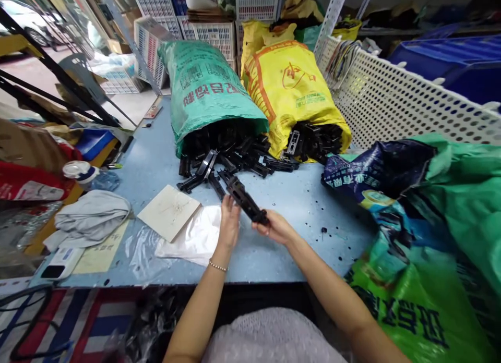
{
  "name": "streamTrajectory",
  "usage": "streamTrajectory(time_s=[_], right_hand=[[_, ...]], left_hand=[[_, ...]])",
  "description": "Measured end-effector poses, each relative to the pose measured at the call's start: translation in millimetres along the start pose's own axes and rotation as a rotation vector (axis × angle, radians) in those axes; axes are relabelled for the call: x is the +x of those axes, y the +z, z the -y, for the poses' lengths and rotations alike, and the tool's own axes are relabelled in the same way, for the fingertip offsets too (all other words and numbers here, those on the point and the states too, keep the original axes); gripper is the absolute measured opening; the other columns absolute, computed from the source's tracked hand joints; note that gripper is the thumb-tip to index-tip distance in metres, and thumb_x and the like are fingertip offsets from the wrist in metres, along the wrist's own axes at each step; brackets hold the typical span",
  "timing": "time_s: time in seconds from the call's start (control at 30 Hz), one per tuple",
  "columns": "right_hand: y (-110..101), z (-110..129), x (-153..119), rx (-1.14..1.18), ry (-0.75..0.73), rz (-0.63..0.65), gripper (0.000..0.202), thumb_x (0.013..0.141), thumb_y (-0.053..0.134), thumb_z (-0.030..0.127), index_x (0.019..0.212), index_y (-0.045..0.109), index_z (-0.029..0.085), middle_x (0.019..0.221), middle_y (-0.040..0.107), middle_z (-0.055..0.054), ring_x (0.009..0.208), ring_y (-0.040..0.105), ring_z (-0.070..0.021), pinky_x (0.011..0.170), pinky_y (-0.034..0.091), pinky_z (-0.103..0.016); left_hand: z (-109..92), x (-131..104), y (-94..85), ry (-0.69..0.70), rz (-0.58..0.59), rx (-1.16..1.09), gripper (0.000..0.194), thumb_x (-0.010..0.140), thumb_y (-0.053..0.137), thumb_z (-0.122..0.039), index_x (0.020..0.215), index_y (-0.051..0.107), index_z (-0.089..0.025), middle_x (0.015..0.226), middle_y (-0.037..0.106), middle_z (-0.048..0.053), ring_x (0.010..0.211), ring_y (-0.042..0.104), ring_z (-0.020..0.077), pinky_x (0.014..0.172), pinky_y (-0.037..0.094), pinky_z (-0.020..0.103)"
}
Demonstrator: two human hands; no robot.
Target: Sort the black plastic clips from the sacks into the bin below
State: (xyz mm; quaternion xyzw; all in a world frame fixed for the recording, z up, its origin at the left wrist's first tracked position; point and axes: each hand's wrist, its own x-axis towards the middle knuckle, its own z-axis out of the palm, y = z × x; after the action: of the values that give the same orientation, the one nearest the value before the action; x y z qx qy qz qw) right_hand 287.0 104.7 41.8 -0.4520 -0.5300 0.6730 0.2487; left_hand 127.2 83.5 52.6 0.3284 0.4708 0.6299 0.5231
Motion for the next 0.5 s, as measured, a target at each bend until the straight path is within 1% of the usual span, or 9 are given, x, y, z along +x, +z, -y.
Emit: streamTrajectory(time_s=[0.07,0.1,0.13,0.2,0.27,0.3,0.37,0.43,0.5], right_hand=[[7,-10,-32,0.052,0.001,0.06,0.065,0.093,0.023,0.069,0.094,0.059,0.015,0.078,0.068,-0.011,0.058,0.059,-0.0162,0.058,0.048,-0.03],[9,-10,-44,0.039,-0.03,0.018,0.066,0.093,0.022,0.07,0.09,0.059,0.015,0.076,0.066,-0.01,0.06,0.06,-0.017,0.061,0.049,-0.031],[9,-8,-53,-0.02,-0.089,-0.072,0.065,0.094,0.022,0.069,0.088,0.059,0.016,0.076,0.065,-0.009,0.064,0.06,-0.0177,0.065,0.049,-0.032],[7,6,-58,-0.267,-0.275,-0.316,0.06,0.096,0.026,0.067,0.09,0.059,0.018,0.083,0.064,-0.009,0.075,0.06,-0.0192,0.073,0.048,-0.034],[1,25,-52,-0.554,-0.475,-0.438,0.053,0.095,0.033,0.067,0.092,0.059,0.02,0.09,0.063,-0.01,0.085,0.058,-0.0213,0.079,0.045,-0.035],[-2,34,-46,-0.662,-0.541,-0.448,0.053,0.095,0.034,0.066,0.09,0.059,0.02,0.089,0.063,-0.01,0.086,0.057,-0.0217,0.08,0.044,-0.035],[-4,45,-36,-0.736,-0.555,-0.442,0.055,0.098,0.027,0.063,0.079,0.056,0.02,0.078,0.061,-0.007,0.076,0.056,-0.0193,0.074,0.042,-0.032],[-1,44,-35,-0.689,-0.469,-0.404,0.059,0.102,0.016,0.056,0.072,0.053,0.02,0.067,0.057,-0.003,0.064,0.052,-0.0152,0.065,0.04,-0.029],[6,32,-46,-0.686,-0.452,-0.315,0.059,0.103,0.016,0.054,0.073,0.053,0.02,0.068,0.058,-0.002,0.063,0.052,-0.014,0.063,0.039,-0.027]], left_hand=[[-9,-14,7.9,-0.127,0.146,-0.157,0.044,0.085,0.064,-0.049,0.119,0.055,-0.023,0.114,0.063,0.007,0.088,0.065,0.0153,0.081,0.053,0.031],[-14,-21,10.1,-0.17,0.191,-0.181,0.038,0.084,0.066,-0.046,0.113,0.058,-0.022,0.104,0.064,0.004,0.075,0.063,0.0119,0.07,0.053,0.027],[-18,-27,11.0,-0.2,0.22,-0.181,0.033,0.082,0.068,-0.042,0.106,0.06,-0.02,0.096,0.064,0.002,0.067,0.06,0.0092,0.062,0.05,0.024],[-25,-39,10.8,-0.254,0.269,-0.14,0.027,0.081,0.07,-0.036,0.098,0.061,-0.018,0.087,0.062,0.0,0.06,0.056,0.0072,0.054,0.046,0.021],[-28,-49,10.8,-0.317,0.327,-0.091,0.026,0.082,0.069,-0.036,0.097,0.062,-0.017,0.084,0.062,0.001,0.059,0.057,0.0079,0.053,0.046,0.021],[-28,-53,11.5,-0.335,0.339,-0.072,0.026,0.082,0.068,-0.036,0.097,0.062,-0.016,0.083,0.062,0.001,0.058,0.057,0.0083,0.052,0.046,0.021],[-27,-58,14.1,-0.344,0.319,-0.063,0.026,0.083,0.067,-0.037,0.098,0.062,-0.016,0.081,0.062,0.0,0.057,0.057,0.0084,0.051,0.045,0.021],[-26,-57,16.6,-0.34,0.257,-0.096,0.027,0.082,0.068,-0.037,0.099,0.062,-0.016,0.082,0.062,0.0,0.057,0.057,0.0082,0.051,0.046,0.021],[-25,-54,17.9,-0.347,0.198,-0.144,0.027,0.081,0.068,-0.038,0.097,0.062,-0.016,0.083,0.063,0.0,0.058,0.057,0.0078,0.051,0.046,0.02]])
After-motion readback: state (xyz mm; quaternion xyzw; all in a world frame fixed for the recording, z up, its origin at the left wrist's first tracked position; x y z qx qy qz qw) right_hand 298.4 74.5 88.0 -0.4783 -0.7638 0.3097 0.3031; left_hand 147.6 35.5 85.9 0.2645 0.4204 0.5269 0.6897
